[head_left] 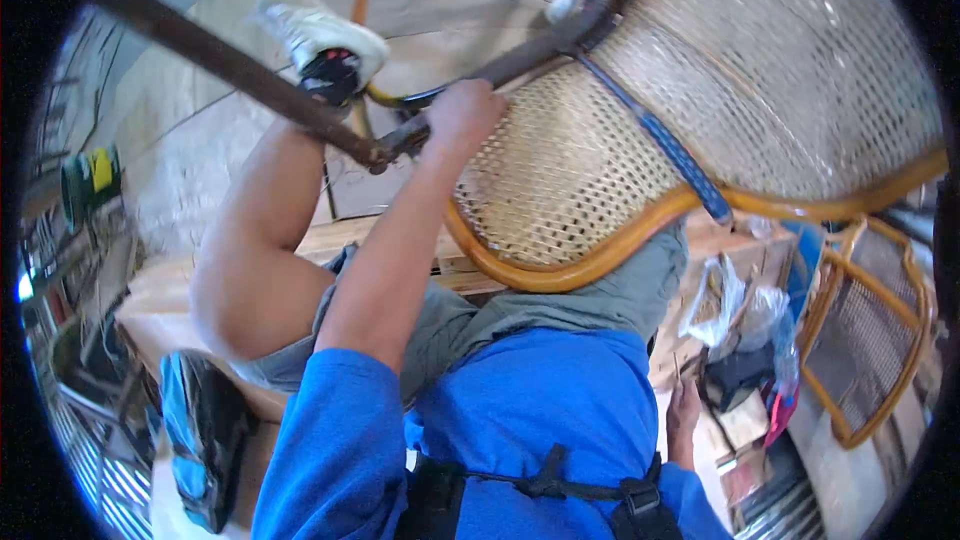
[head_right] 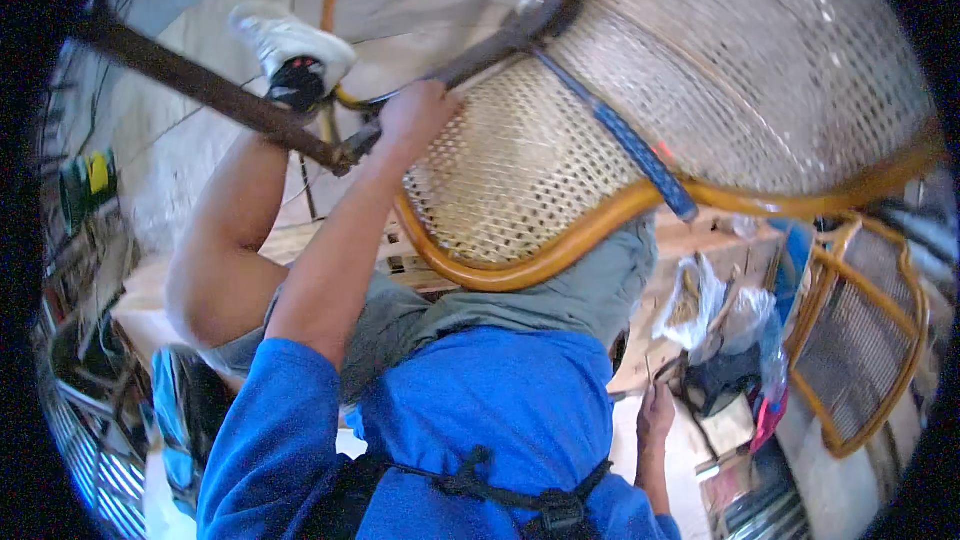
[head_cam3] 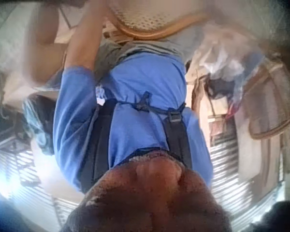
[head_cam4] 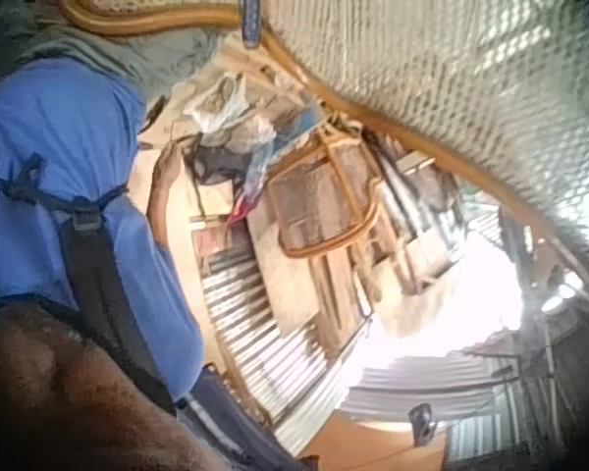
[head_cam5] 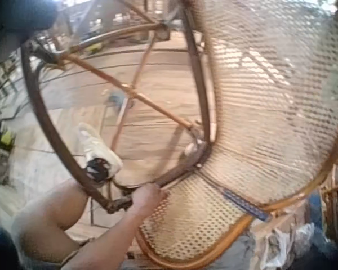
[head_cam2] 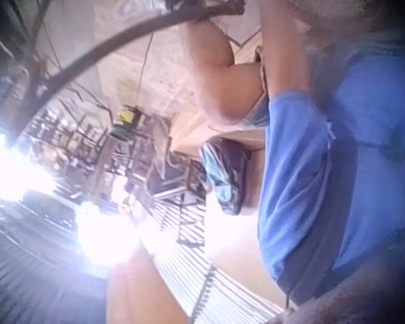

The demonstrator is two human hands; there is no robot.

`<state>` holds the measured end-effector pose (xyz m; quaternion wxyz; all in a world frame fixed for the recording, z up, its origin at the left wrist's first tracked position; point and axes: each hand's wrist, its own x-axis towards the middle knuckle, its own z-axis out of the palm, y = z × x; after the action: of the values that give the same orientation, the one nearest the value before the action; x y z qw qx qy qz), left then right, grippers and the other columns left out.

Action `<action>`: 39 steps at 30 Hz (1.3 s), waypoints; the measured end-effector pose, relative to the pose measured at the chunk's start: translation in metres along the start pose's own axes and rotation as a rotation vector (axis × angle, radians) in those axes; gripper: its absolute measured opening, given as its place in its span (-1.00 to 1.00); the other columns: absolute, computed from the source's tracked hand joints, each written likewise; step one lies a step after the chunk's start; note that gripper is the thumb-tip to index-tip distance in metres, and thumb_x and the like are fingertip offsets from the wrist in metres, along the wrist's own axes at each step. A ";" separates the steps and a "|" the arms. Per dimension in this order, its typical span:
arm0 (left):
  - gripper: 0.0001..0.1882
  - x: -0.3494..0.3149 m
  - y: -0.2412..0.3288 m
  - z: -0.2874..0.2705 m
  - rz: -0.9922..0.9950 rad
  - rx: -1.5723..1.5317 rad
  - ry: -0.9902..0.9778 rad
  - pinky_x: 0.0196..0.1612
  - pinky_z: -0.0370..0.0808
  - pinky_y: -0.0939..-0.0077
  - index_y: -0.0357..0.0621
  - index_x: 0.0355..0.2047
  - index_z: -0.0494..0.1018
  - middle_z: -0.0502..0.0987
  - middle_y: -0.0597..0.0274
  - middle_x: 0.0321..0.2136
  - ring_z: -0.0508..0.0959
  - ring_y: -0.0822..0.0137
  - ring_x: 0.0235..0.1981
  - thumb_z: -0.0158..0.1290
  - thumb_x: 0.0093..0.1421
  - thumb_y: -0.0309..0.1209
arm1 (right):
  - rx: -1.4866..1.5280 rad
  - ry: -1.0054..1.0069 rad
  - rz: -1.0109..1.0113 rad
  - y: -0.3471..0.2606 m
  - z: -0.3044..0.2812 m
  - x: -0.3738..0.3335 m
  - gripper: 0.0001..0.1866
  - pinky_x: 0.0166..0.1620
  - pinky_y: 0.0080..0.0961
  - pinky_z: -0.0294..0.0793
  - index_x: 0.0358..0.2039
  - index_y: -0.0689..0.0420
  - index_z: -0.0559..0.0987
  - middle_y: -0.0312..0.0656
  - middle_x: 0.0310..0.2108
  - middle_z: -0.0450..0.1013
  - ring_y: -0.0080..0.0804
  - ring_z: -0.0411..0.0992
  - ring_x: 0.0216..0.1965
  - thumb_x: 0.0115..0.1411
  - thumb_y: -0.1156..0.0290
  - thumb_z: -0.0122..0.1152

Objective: The person weaves a rattan chair seat by threading thin strips through the frame and using a hammer to tap them into place. They repeatedly insert strips, adjust tension, and secure the weave along the edge of the seat.

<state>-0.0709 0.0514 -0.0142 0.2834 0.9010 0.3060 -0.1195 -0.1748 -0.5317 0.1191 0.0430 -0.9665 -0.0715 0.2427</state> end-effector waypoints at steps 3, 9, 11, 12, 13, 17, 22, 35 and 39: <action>-0.57 -0.001 -0.007 0.003 -0.068 -0.089 0.032 -0.24 0.47 0.13 -0.18 -0.42 0.52 0.54 -0.11 -0.43 0.55 -0.07 -0.34 -0.08 0.14 -0.04 | 0.091 0.228 -0.177 -0.030 -0.031 0.044 -0.81 -0.25 -0.30 0.35 -0.34 0.27 0.42 0.05 -0.42 0.35 -0.09 0.38 -0.36 0.24 0.41 -0.10; -0.53 -0.017 0.038 -0.036 0.012 -0.446 0.125 -0.24 0.49 0.16 -0.25 -0.47 0.54 0.54 -0.19 -0.44 0.58 -0.04 -0.35 -0.08 0.17 -0.04 | 0.587 0.561 -0.303 -0.289 -0.133 0.158 -0.82 -0.25 -0.60 0.39 -0.31 0.22 0.42 -0.24 -0.42 0.39 -0.55 0.37 -0.36 0.27 0.37 -0.05; -0.47 -0.028 0.066 -0.041 -0.058 -0.661 -0.159 -0.24 0.49 0.23 -0.26 -0.49 0.55 0.54 -0.20 -0.44 0.59 -0.02 -0.36 -0.09 0.18 0.02 | 0.898 0.586 -0.383 -0.343 -0.128 0.189 -0.86 -0.17 -0.55 0.41 -0.26 0.21 0.43 -0.22 -0.33 0.41 -0.46 0.40 -0.27 0.23 0.42 0.03; -0.45 -0.041 0.077 -0.047 -0.099 -0.884 -0.280 -0.37 0.47 0.26 -0.25 -0.47 0.54 0.53 -0.11 -0.51 0.56 0.08 -0.46 -0.10 0.18 0.05 | 0.898 0.554 -0.433 -0.358 -0.121 0.199 -0.87 -0.17 -0.54 0.41 -0.26 0.21 0.44 -0.22 -0.32 0.42 -0.45 0.40 -0.26 0.21 0.45 0.05; -0.44 -0.057 0.084 -0.051 -0.150 -1.105 -0.394 -0.49 0.44 0.30 -0.25 -0.45 0.54 0.51 -0.01 -0.59 0.54 0.17 -0.57 -0.11 0.19 0.07 | 0.903 0.510 -0.488 -0.370 -0.107 0.208 -0.88 -0.16 -0.53 0.41 -0.26 0.21 0.44 -0.22 -0.32 0.42 -0.44 0.40 -0.26 0.19 0.48 0.07; -0.59 -0.074 0.081 -0.021 -0.404 -1.946 -0.601 -0.69 0.03 0.60 -0.09 -0.36 0.51 0.18 0.53 -0.75 0.09 0.58 -0.76 -0.12 0.23 -0.02 | 0.376 0.345 -0.915 -0.364 -0.061 0.208 -0.89 -0.28 -0.53 0.44 -0.31 0.18 0.51 -0.22 -0.35 0.47 -0.48 0.43 -0.34 0.11 0.57 0.13; -0.73 -0.059 0.081 0.004 -0.499 -1.810 -0.411 -0.67 0.05 0.59 -0.06 -0.44 0.48 0.21 0.48 -0.73 0.11 0.56 -0.74 -0.09 0.23 -0.18 | 0.683 -0.408 -0.465 -0.350 -0.057 0.216 -0.84 -0.34 -0.58 0.44 -0.22 0.21 0.48 -0.20 -0.36 0.47 -0.48 0.44 -0.40 0.17 0.56 0.03; -0.59 -0.049 0.054 0.001 -0.190 -0.647 -0.033 -0.48 0.48 0.11 -0.31 -0.24 0.34 0.51 -0.15 -0.59 0.56 -0.06 -0.52 -0.20 0.27 -0.13 | 0.353 -0.555 -0.280 -0.421 -0.070 0.318 -0.80 -0.51 -0.62 0.35 -0.15 0.16 0.44 -0.34 -0.59 0.33 -0.58 0.31 -0.62 0.26 0.39 -0.04; -0.55 -0.049 0.071 -0.013 -0.142 -1.282 -0.358 -0.31 0.44 0.26 -0.36 -0.40 0.48 0.51 -0.08 -0.56 0.53 0.19 -0.46 -0.09 0.24 -0.12 | 1.054 -0.455 -0.262 -0.442 -0.061 0.306 -0.80 -0.49 -0.61 0.37 -0.15 0.14 0.40 -0.34 -0.59 0.31 -0.57 0.31 -0.61 0.27 0.36 -0.02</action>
<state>-0.0649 -0.0110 0.0459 0.8004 0.4983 0.3235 -0.0802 0.0692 -0.0500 0.0828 0.5309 -0.7214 -0.0673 0.4396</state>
